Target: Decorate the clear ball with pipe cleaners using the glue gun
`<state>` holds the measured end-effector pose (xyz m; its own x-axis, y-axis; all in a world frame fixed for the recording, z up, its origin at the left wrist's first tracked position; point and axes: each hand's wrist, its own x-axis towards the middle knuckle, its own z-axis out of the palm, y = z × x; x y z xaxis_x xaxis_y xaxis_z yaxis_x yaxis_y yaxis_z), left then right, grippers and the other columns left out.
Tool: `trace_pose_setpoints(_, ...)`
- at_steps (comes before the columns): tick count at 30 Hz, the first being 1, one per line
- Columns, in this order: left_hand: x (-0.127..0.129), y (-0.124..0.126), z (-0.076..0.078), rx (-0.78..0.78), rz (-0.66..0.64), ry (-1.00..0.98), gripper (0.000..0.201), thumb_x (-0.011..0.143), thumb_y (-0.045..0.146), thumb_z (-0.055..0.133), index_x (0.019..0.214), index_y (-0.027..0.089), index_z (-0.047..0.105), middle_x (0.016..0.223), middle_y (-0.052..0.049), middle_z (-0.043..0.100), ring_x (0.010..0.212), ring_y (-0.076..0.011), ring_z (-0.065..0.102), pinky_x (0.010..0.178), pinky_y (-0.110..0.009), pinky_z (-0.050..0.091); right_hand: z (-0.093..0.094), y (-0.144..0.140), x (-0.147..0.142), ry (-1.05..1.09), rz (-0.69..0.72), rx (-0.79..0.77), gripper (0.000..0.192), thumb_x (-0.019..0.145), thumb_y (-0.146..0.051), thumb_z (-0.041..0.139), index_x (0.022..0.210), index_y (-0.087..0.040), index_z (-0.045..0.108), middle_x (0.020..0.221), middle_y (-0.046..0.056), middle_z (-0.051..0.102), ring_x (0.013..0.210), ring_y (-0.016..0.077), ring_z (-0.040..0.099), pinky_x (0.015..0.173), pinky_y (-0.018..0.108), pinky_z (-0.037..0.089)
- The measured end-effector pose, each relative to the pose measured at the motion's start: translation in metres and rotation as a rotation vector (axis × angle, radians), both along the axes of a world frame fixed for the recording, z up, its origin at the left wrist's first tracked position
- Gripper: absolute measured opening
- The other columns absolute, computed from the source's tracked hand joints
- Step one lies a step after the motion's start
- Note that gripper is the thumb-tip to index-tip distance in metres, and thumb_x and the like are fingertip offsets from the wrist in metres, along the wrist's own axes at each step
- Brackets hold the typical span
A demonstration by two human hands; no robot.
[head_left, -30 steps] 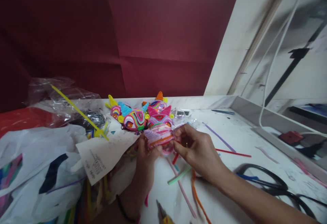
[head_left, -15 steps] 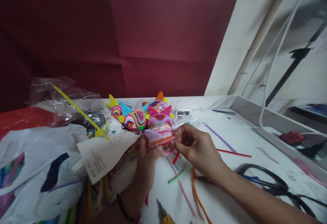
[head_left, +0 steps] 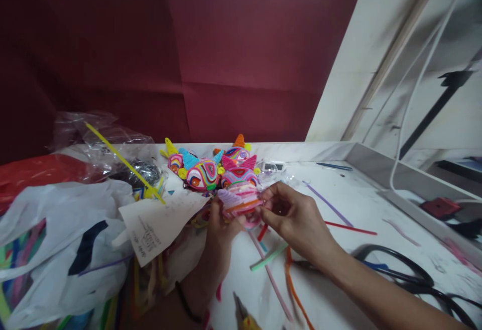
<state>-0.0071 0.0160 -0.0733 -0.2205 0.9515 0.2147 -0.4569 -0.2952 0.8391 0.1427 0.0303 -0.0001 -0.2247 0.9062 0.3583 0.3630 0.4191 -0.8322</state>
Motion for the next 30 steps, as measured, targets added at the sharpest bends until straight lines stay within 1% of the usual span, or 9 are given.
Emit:
trace_pose_setpoints(4,0.002,-0.002,0.002,-0.005,0.008,0.013,0.058,0.067,0.024,0.075,0.122,0.026,0.056,0.114,-0.006,0.068,0.100,-0.0237,0.067,0.095,-0.041,0.052,0.000,0.000,0.000,0.006,0.008,-0.010,0.015,0.072,-0.033,0.058,0.082,-0.022,0.058,0.065,0.001,0.064,0.057,0.0183,0.061,0.055,0.030,0.048)
trace_pose_setpoints(6,0.002,-0.003,0.005,-0.019,0.028,0.025,0.055,0.067,0.024,0.074,0.120,0.026,0.057,0.115,-0.006,0.068,0.102,-0.0248,0.067,0.094,-0.040,0.052,0.000,0.000,-0.001,0.002,-0.001,-0.012,0.016,0.072,-0.033,0.058,0.083,-0.022,0.058,0.065,0.002,0.064,0.057,0.0189,0.062,0.055,0.031,0.048)
trace_pose_setpoints(9,0.003,-0.005,0.007,-0.036,0.042,0.022,0.052,0.069,0.024,0.073,0.118,0.026,0.058,0.115,-0.005,0.067,0.104,-0.0237,0.066,0.094,-0.037,0.052,0.001,-0.001,-0.001,-0.002,-0.010,-0.017,0.016,0.071,-0.034,0.057,0.082,-0.022,0.058,0.065,0.002,0.065,0.057,0.0192,0.061,0.055,0.032,0.048)
trace_pose_setpoints(14,0.001,-0.007,0.009,-0.059,0.012,-0.029,0.049,0.070,0.025,0.070,0.118,0.028,0.059,0.108,-0.002,0.068,0.099,-0.0217,0.066,0.095,-0.037,0.051,0.001,-0.001,-0.001,-0.001,-0.018,-0.009,0.016,0.071,-0.034,0.057,0.082,-0.022,0.058,0.065,0.002,0.064,0.057,0.0184,0.060,0.055,0.031,0.048)
trace_pose_setpoints(18,0.001,-0.008,0.012,-0.070,0.017,-0.046,0.048,0.068,0.025,0.072,0.115,0.026,0.060,0.110,-0.004,0.068,0.104,-0.0244,0.065,0.096,-0.039,0.050,0.001,0.000,-0.002,0.005,-0.016,-0.001,0.015,0.071,-0.033,0.058,0.082,-0.022,0.058,0.065,0.001,0.063,0.056,0.0175,0.059,0.055,0.030,0.048)
trace_pose_setpoints(21,0.003,-0.007,0.015,-0.047,-0.012,-0.044,0.051,0.067,0.027,0.074,0.116,0.025,0.059,0.110,-0.005,0.069,0.103,-0.0257,0.066,0.092,-0.039,0.052,0.000,0.000,-0.001,0.012,-0.010,-0.004,0.015,0.071,-0.033,0.058,0.082,-0.022,0.057,0.064,0.001,0.063,0.055,0.0172,0.059,0.055,0.030,0.048)
trace_pose_setpoints(23,0.003,-0.006,0.014,-0.036,-0.023,-0.041,0.052,0.068,0.028,0.074,0.118,0.025,0.058,0.110,-0.006,0.069,0.101,-0.0259,0.066,0.092,-0.040,0.052,0.000,0.000,-0.001,0.014,-0.011,0.004,0.014,0.071,-0.032,0.058,0.082,-0.023,0.057,0.064,0.000,0.063,0.054,0.0167,0.059,0.054,0.029,0.048)
trace_pose_setpoints(26,0.002,-0.005,0.011,-0.051,0.005,-0.040,0.052,0.069,0.026,0.073,0.118,0.025,0.058,0.108,-0.005,0.069,0.102,-0.0252,0.066,0.095,-0.040,0.051,0.000,0.000,-0.001,0.015,-0.012,0.014,0.013,0.071,-0.031,0.058,0.081,-0.022,0.058,0.062,-0.001,0.062,0.053,0.0156,0.058,0.053,0.028,0.046)
trace_pose_setpoints(30,0.002,-0.003,0.007,-0.057,0.034,-0.038,0.052,0.069,0.024,0.072,0.120,0.027,0.058,0.112,-0.003,0.068,0.104,-0.0229,0.065,0.098,-0.039,0.049,0.000,-0.001,-0.001,0.024,-0.006,0.011,0.012,0.071,-0.030,0.059,0.081,-0.022,0.058,0.062,-0.001,0.062,0.053,0.0148,0.058,0.053,0.027,0.047)
